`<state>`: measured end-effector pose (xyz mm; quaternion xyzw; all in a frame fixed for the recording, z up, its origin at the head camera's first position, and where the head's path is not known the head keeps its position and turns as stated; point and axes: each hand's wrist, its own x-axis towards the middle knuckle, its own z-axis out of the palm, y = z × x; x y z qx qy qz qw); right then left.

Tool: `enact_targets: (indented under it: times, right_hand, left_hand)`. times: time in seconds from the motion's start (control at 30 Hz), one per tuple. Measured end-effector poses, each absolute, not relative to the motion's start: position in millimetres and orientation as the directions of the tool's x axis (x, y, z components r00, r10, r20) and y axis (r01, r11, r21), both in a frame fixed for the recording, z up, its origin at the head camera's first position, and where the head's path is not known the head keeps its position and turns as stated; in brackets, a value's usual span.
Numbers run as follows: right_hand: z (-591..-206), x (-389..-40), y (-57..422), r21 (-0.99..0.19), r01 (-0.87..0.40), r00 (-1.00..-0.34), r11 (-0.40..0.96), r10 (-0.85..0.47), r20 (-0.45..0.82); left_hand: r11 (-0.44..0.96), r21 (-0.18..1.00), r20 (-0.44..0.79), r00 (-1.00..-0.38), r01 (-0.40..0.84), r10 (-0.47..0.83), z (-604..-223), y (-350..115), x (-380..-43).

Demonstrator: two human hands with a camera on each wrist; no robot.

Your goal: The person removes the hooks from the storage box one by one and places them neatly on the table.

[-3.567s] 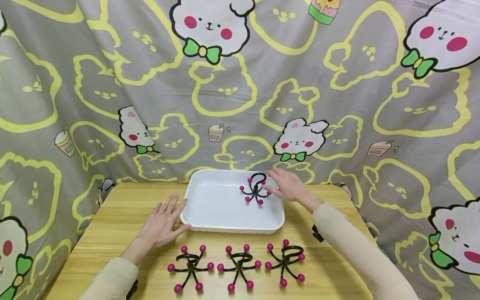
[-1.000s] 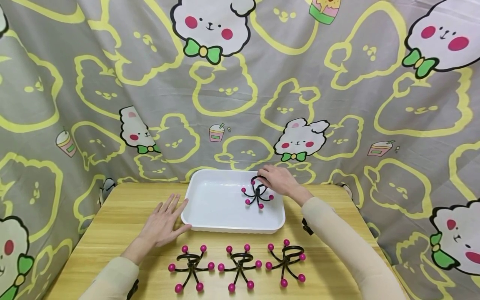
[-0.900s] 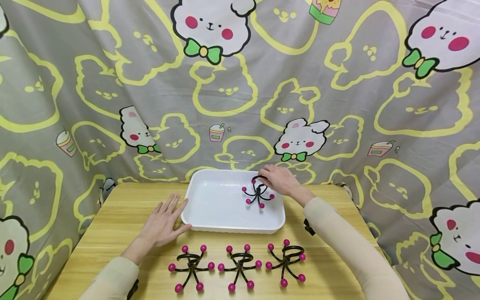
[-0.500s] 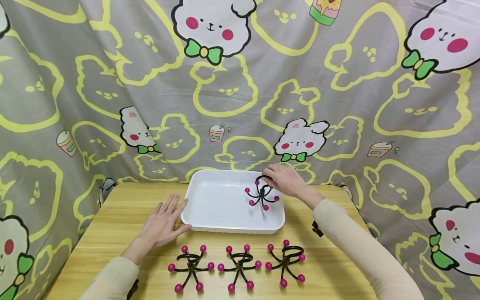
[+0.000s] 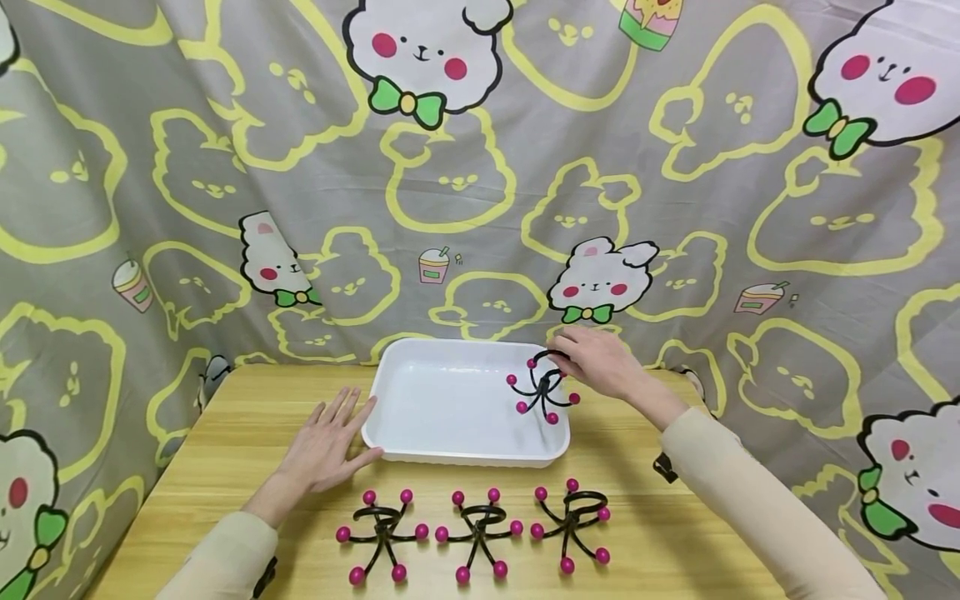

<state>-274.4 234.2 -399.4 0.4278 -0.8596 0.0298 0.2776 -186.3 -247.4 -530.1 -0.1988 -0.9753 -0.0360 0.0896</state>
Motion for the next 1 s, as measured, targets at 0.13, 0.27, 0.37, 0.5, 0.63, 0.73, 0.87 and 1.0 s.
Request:
enact_targets:
  times: [0.13, 0.27, 0.37, 0.5, 0.63, 0.73, 0.87, 1.0]
  right_hand:
    - [-391, -267, 245, 0.195, -0.747, -0.467, 0.635, -0.711, 0.526]
    - [-385, -259, 258, 0.201, -0.735, -0.462, 0.648, -0.695, 0.551]
    - [-382, -255, 269, 0.203, -0.729, -0.458, 0.653, -0.687, 0.564]
    - [-380, -248, 284, 0.223, -0.721, -0.448, 0.657, -0.686, 0.573]
    - [-381, -240, 296, 0.234, -0.712, -0.44, 0.662, -0.681, 0.585]
    - [-383, -233, 307, 0.242, -0.702, -0.437, 0.67, -0.674, 0.596]
    - [-387, -221, 321, 0.24, -0.686, -0.452, 0.687, -0.661, 0.599]
    - [-390, -207, 336, 0.234, -0.667, -0.474, 0.707, -0.645, 0.6]
  left_hand:
    - [0.921, 0.033, 0.169, -0.91, 0.389, 0.379, -529, -248, -187]
    - [0.918, 0.027, 0.182, -0.905, 0.396, 0.385, -529, -248, -186]
    - [0.917, 0.024, 0.203, -0.9, 0.399, 0.386, -530, -249, -185]
    - [0.914, 0.032, 0.212, -0.896, 0.405, 0.39, -530, -248, -185]
    - [0.913, 0.036, 0.212, -0.896, 0.406, 0.39, -531, -248, -185]
    - [0.913, 0.037, 0.214, -0.896, 0.405, 0.389, -530, -248, -185]
    - [0.915, 0.034, 0.213, -0.897, 0.402, 0.386, -530, -249, -186]
    - [0.916, 0.031, 0.196, -0.901, 0.4, 0.387, -531, -248, -185]
